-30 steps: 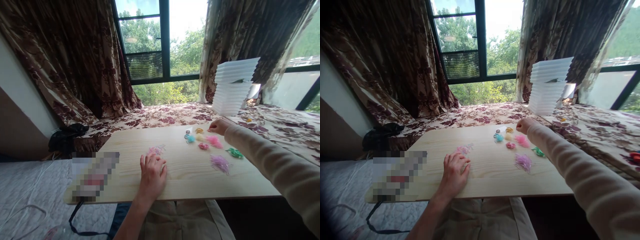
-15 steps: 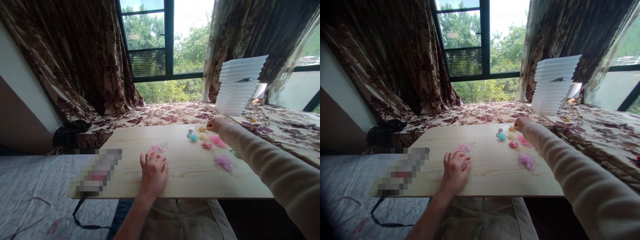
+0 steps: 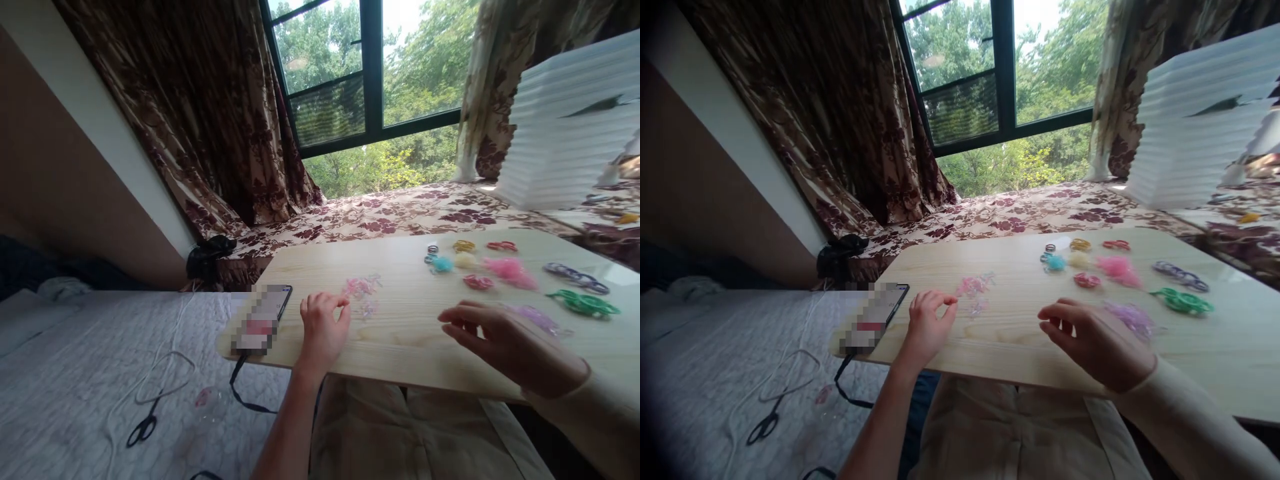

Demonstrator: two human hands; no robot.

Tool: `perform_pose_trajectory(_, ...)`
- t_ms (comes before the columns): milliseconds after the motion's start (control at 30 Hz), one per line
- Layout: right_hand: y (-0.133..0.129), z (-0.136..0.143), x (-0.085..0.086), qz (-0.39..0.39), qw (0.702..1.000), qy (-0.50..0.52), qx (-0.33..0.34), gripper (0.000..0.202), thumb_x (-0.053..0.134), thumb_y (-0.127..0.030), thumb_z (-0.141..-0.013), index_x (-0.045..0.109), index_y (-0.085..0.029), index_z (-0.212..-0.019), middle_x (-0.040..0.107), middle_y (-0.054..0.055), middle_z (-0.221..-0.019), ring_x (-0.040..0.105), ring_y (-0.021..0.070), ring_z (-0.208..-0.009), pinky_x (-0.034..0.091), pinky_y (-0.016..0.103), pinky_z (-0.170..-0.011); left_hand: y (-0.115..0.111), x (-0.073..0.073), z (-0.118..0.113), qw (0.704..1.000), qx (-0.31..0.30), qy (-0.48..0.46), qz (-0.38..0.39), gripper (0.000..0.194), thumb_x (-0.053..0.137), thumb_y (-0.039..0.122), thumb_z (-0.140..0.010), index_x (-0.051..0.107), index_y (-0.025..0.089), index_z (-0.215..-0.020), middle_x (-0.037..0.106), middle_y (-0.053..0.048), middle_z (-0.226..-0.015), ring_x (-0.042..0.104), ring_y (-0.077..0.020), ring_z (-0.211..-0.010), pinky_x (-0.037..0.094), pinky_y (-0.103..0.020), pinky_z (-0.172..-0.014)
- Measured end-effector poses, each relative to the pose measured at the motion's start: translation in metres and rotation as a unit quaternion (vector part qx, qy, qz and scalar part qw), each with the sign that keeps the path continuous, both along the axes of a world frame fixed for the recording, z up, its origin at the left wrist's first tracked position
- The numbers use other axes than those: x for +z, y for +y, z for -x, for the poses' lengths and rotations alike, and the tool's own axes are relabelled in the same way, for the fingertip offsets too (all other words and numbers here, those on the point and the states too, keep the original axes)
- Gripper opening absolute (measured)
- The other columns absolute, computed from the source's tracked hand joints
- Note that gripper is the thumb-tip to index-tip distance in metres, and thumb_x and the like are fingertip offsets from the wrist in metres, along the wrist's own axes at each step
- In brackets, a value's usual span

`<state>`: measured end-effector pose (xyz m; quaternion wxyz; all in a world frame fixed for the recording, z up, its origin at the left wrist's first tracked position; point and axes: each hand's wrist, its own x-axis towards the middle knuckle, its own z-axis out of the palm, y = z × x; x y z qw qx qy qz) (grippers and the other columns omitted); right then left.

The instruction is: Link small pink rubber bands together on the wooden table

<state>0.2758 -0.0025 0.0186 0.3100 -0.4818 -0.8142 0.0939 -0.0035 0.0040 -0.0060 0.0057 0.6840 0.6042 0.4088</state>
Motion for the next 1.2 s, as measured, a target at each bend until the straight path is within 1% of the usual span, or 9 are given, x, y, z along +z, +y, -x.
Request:
perform_pose_trajectory(67,0.007,0.018,-0.013,0.003,0.999,0.049,0.01,0.032,0.053,-0.051,-0.085,0.071,-0.025,-0.079,0.071,0.006,-0.072,0.061,0.017,-0.055,0.048,0.031,-0.054,-0.001,-0.002,0.0,1.0,0.001,0.01,0.006,0.015,0.063,0.011,-0.083,0.071,0.023,-0.079,0.072,-0.002,-0.086,0.059,-0.0226,-0.095,0.041,-0.045,-0.098)
perform_pose_trajectory(167,0.02,0.039,-0.025,-0.005,0.996,0.086,0.006,0.031,0.051,-0.047,-0.086,0.07,-0.024,-0.079,0.071,0.005,-0.072,0.059,0.015,-0.054,0.047,0.029,-0.052,-0.002,-0.007,-0.002,1.0,-0.007,0.018,0.015,0.015,0.064,0.011,-0.082,0.071,0.024,-0.078,0.071,-0.002,-0.085,0.059,-0.0225,-0.095,0.041,-0.045,-0.099)
perform_pose_trajectory(333,0.025,0.05,-0.036,-0.003,0.996,0.091,-0.011,0.026,0.05,-0.038,-0.086,0.071,-0.024,-0.081,0.071,0.004,-0.074,0.059,0.0149,-0.057,0.047,0.029,-0.055,-0.003,-0.007,-0.003,0.998,-0.042,0.023,0.037,0.017,0.064,0.01,-0.082,0.072,0.025,-0.083,0.07,-0.002,-0.088,0.058,-0.0226,-0.097,0.04,-0.046,-0.101)
perform_pose_trajectory(533,0.02,0.05,-0.034,-0.003,0.998,0.069,-0.01,0.024,0.051,-0.034,-0.085,0.071,-0.024,-0.08,0.071,0.005,-0.078,0.062,0.0161,-0.06,0.048,0.03,-0.059,-0.004,-0.001,-0.006,0.992,-0.09,0.069,0.056,0.014,0.072,0.024,-0.08,0.075,0.029,-0.092,0.066,-0.003,-0.098,0.057,-0.0246,-0.104,0.034,-0.054,-0.107)
perform_pose_trajectory(667,0.02,0.05,-0.032,-0.004,0.998,0.06,-0.009,0.025,0.049,-0.034,-0.086,0.071,-0.023,-0.08,0.071,0.005,-0.078,0.063,0.0167,-0.062,0.048,0.031,-0.06,-0.004,-0.002,-0.001,0.992,-0.078,0.076,0.061,0.008,0.069,0.021,-0.082,0.074,0.027,-0.085,0.066,-0.003,-0.097,0.057,-0.024,-0.103,0.032,-0.054,-0.108)
perform_pose_trajectory(767,0.02,0.049,-0.032,-0.004,0.998,0.055,-0.009,0.024,0.05,-0.033,-0.086,0.071,-0.024,-0.081,0.072,0.005,-0.08,0.064,0.0169,-0.063,0.048,0.03,-0.06,0.0,0.0,0.004,0.994,-0.057,0.071,0.061,0.01,0.066,0.018,-0.084,0.073,0.025,-0.081,0.068,-0.004,-0.094,0.056,-0.0238,-0.103,0.033,-0.053,-0.108)
perform_pose_trajectory(867,0.021,0.049,-0.032,-0.005,0.999,0.051,-0.008,0.023,0.05,-0.032,-0.086,0.071,-0.024,-0.081,0.072,0.005,-0.08,0.065,0.0174,-0.066,0.048,0.03,-0.062,0.008,0.006,0.001,0.993,-0.046,0.076,0.078,0.012,0.064,0.018,-0.086,0.074,0.024,-0.083,0.069,-0.004,-0.096,0.056,-0.0236,-0.105,0.032,-0.052,-0.109)
perform_pose_trajectory(1000,0.02,0.049,-0.033,-0.012,0.999,0.046,-0.01,0.025,0.048,-0.031,-0.087,0.072,-0.022,-0.082,0.072,0.005,-0.08,0.066,0.0171,-0.066,0.049,0.03,-0.062,0.02,0.014,-0.009,0.99,-0.055,0.087,0.098,0.013,0.063,0.021,-0.086,0.075,0.025,-0.09,0.07,-0.004,-0.1,0.055,-0.0242,-0.109,0.032,-0.05,-0.11)
perform_pose_trajectory(1200,0.02,0.049,-0.035,-0.016,0.999,0.042,-0.01,0.025,0.048,-0.031,-0.087,0.072,-0.023,-0.084,0.072,0.005,-0.081,0.066,0.0164,-0.067,0.048,0.029,-0.062,0.026,0.013,-0.014,0.985,-0.058,0.1,0.128,0.014,0.062,0.023,-0.086,0.075,0.025,-0.091,0.071,-0.005,-0.102,0.055,-0.0252,-0.111,0.034,-0.049,-0.107)
